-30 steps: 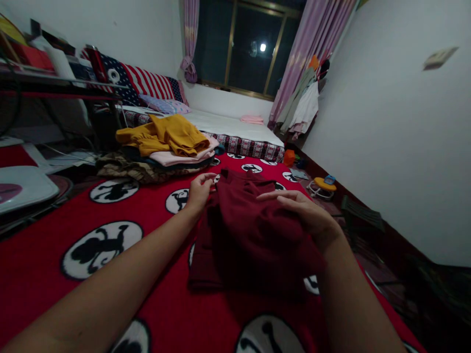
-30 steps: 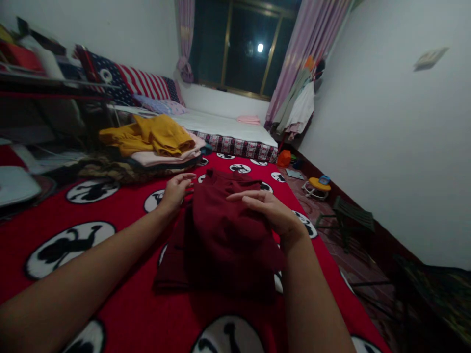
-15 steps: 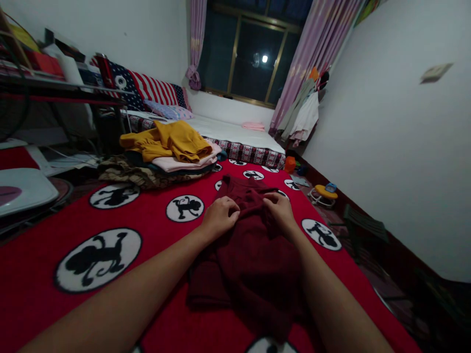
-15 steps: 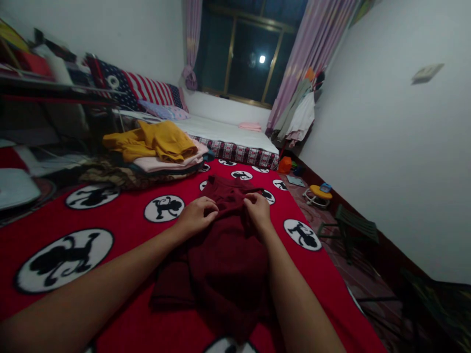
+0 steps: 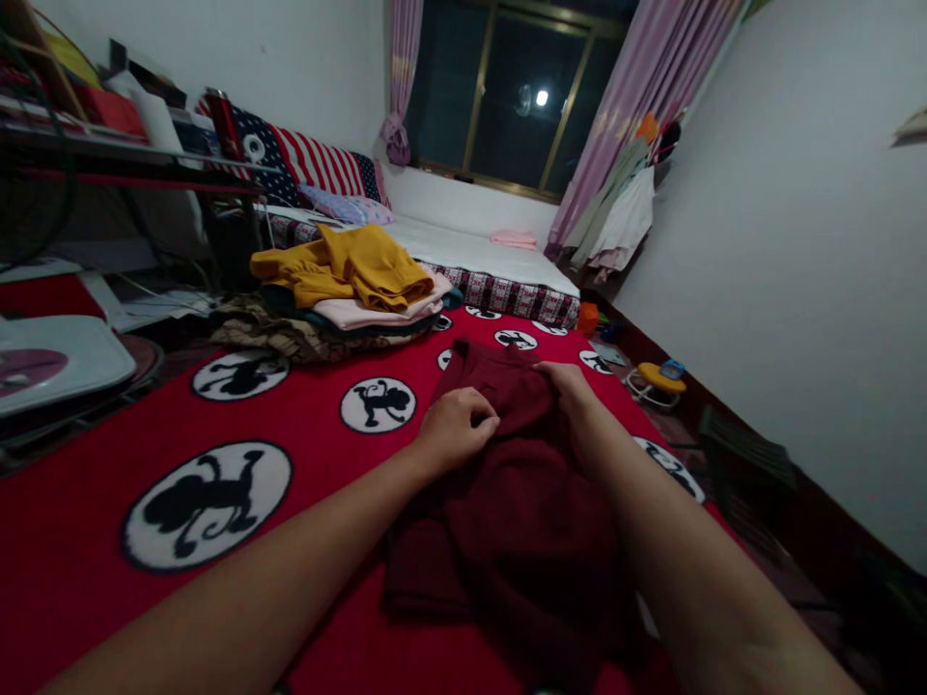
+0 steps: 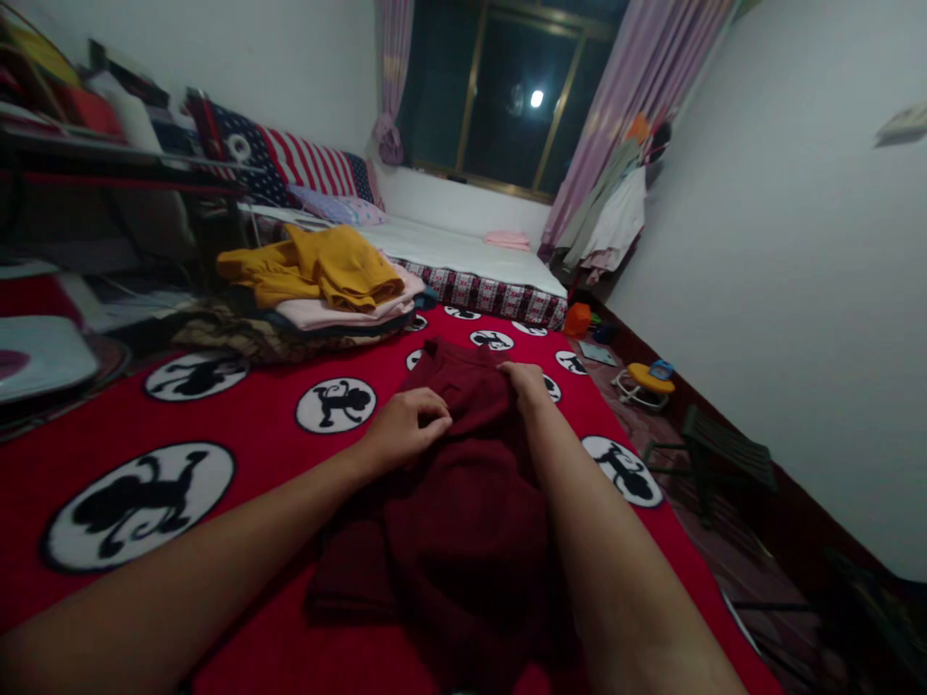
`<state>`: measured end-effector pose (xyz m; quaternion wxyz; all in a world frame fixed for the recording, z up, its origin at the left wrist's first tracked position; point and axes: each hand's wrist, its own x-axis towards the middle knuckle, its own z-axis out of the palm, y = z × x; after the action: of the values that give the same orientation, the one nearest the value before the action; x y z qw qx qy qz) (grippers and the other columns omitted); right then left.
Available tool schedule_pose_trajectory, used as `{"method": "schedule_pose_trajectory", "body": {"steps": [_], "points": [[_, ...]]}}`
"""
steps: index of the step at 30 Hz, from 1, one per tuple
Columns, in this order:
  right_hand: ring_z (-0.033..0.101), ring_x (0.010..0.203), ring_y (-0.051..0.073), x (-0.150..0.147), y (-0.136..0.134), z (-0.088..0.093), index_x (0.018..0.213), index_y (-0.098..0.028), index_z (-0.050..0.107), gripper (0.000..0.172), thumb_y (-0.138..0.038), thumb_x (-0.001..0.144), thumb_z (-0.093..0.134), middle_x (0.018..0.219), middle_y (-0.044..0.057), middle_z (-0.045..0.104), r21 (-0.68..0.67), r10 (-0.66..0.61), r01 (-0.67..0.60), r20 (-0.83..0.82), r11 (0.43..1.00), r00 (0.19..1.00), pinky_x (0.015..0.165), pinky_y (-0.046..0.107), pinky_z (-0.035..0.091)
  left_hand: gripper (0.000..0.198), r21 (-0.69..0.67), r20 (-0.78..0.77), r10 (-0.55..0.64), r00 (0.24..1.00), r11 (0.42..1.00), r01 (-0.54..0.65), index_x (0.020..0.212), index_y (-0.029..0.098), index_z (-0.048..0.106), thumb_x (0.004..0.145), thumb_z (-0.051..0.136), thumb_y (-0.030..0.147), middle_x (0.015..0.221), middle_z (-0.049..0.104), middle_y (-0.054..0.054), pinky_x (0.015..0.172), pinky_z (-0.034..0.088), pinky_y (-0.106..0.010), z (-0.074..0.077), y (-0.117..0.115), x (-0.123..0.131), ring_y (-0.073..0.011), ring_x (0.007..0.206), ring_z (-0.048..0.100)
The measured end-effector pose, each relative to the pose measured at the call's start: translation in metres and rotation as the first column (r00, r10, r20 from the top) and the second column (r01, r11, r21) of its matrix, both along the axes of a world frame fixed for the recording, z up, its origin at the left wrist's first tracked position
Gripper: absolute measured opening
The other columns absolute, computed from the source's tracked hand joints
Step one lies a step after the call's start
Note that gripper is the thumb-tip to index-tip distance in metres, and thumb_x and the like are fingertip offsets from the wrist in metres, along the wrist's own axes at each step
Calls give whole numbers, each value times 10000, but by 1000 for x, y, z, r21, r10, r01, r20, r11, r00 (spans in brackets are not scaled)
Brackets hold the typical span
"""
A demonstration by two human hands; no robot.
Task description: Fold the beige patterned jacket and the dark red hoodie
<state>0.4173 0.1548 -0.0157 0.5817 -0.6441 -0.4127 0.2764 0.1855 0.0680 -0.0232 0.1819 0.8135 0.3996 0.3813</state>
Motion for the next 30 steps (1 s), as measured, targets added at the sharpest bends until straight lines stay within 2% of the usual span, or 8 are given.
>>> {"method": "schedule_pose_trajectory", "body": {"steps": [3,5,11,15,18,21,26,30], "points": [[504,498,97,13,0,2,621,-215,473,112,-189,676,567,502,-77,509,64,-141,147,-84,987,986,475,202,417,201,-141,81,194,978,973,-182,910,208,717,822,595,341,952,718,-50,802,506,-296,2,10,-4,-197,880,654],[531,534,96,15,-5,-1,660,-220,459,108,-169,664,554,546,-75,523,78,-144,154,-121,985,982,499,192,440,318,-212,46,250,967,949,-235,1005,199,698,789,638,425,980,721,-69,812,511,-327,0,16,-8,-232,913,660],[644,744,155,7,-34,-7,843,-230,575,331,-112,547,664,838,6,658,38,39,-35,-129,999,991,616,255,533,293,-161,52,200,978,969,-189,1037,202,694,745,667,205,930,733,-46,802,515,-302,-15,28,-23,-204,854,674],[633,979,201,12,-73,-5,1017,-228,617,470,-102,565,616,1069,49,658,106,213,-235,186,966,959,866,364,524,207,-198,212,203,956,967,-162,938,166,708,744,640,147,852,738,-45,776,526,-279,-21,35,-29,-170,777,679],[566,1161,255,17,-115,-3,1095,-230,658,497,-105,621,578,1211,81,626,20,393,-476,534,879,749,965,429,472,167,-218,299,186,936,968,-123,884,152,711,735,639,165,841,740,-56,764,535,-289,-24,38,-30,-176,777,685],[502,1257,277,19,-161,1,1220,-264,628,505,-166,725,614,1363,99,533,-90,477,-595,697,799,535,994,441,456,138,-214,335,167,927,972,-98,839,156,717,737,628,182,831,741,-56,766,538,-293,-27,39,-29,-182,788,689],[417,1343,236,17,-213,12,1419,-343,423,640,-118,830,533,1488,73,396,-76,380,-634,852,770,360,1051,440,423,147,-189,312,157,937,977,-101,838,150,727,742,617,170,849,745,-63,796,530,-296,-28,39,-28,-181,790,686],[339,1393,254,3,-235,27,1343,-367,525,571,-110,833,539,1528,28,351,-167,375,-722,917,671,137,1082,470,380,147,-181,295,166,941,977,-115,833,151,729,743,614,169,857,746,-61,790,529,-292,-29,39,-27,-182,791,686]]}}
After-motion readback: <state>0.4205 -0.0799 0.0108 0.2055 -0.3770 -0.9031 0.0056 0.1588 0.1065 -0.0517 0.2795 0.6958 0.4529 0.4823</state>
